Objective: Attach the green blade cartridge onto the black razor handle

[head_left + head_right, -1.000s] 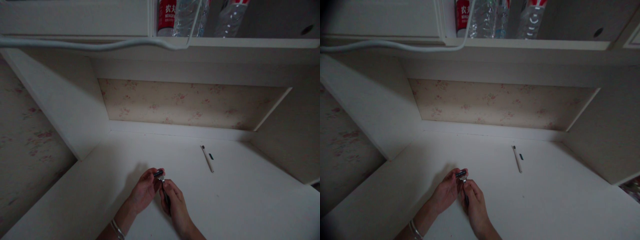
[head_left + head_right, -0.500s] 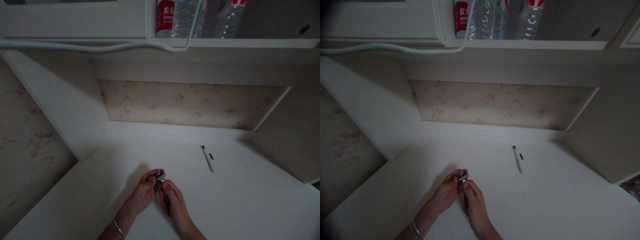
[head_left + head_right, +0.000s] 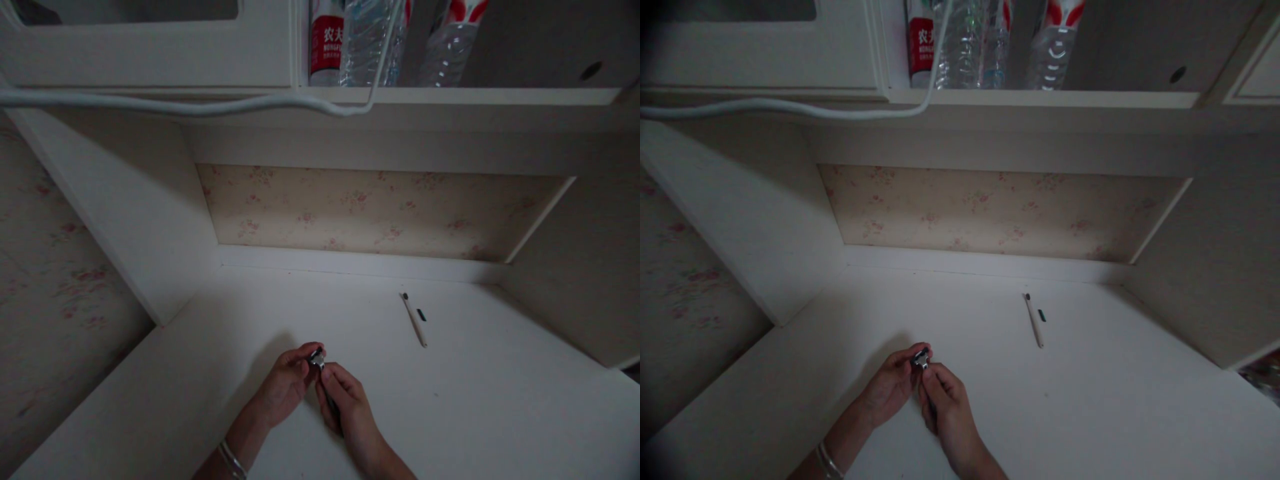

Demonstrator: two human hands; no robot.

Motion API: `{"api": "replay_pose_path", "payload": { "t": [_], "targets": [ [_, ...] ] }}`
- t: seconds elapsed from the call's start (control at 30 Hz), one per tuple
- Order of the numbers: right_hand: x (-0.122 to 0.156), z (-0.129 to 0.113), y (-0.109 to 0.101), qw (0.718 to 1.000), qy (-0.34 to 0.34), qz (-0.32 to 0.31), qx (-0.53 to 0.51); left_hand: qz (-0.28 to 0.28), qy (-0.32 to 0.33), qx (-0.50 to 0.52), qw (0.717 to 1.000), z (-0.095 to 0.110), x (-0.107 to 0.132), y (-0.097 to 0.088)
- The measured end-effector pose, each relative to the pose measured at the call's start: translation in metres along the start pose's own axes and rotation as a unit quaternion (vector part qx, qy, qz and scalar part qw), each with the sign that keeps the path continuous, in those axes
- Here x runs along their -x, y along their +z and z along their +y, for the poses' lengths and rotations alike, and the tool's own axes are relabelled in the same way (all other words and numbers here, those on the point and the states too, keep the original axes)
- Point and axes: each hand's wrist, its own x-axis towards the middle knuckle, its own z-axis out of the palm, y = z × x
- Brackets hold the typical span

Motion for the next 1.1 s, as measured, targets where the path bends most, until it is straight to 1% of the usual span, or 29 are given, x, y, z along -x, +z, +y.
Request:
{"api": "replay_pose_path", "payload": {
  "t": [0.27,0.33,0.47,0.53,0.67,0.87,1.1],
  "targets": [
    [0.001,-0.002,-0.002,0.996,0.024,-0.059,-0.054,-0.031,-0.011,-0.042,0.999,0.007,0.004,-0.008],
    [0.001,-0.004,-0.002,0.997,0.030,-0.062,-0.037,-0.036,-0.014,-0.053,0.998,0.008,0.003,-0.009],
    [0.001,-0.005,-0.002,0.999,0.000,-0.033,0.035,-0.038,-0.004,-0.071,0.997,0.010,0.004,-0.005],
    [0.001,-0.004,-0.003,0.998,-0.003,-0.045,0.036,-0.038,-0.009,-0.075,0.996,0.012,0.004,-0.003],
    [0.001,-0.001,-0.005,0.997,0.017,-0.074,0.000,-0.026,-0.026,-0.077,0.996,0.012,0.005,-0.001],
    [0.000,0.002,-0.004,0.998,0.000,-0.062,-0.002,0.008,-0.018,-0.055,0.998,0.010,0.004,-0.001],
    [-0.001,0.003,-0.004,0.997,0.004,-0.069,-0.042,0.010,-0.031,-0.023,0.999,0.010,0.005,-0.001]
  ]
}}
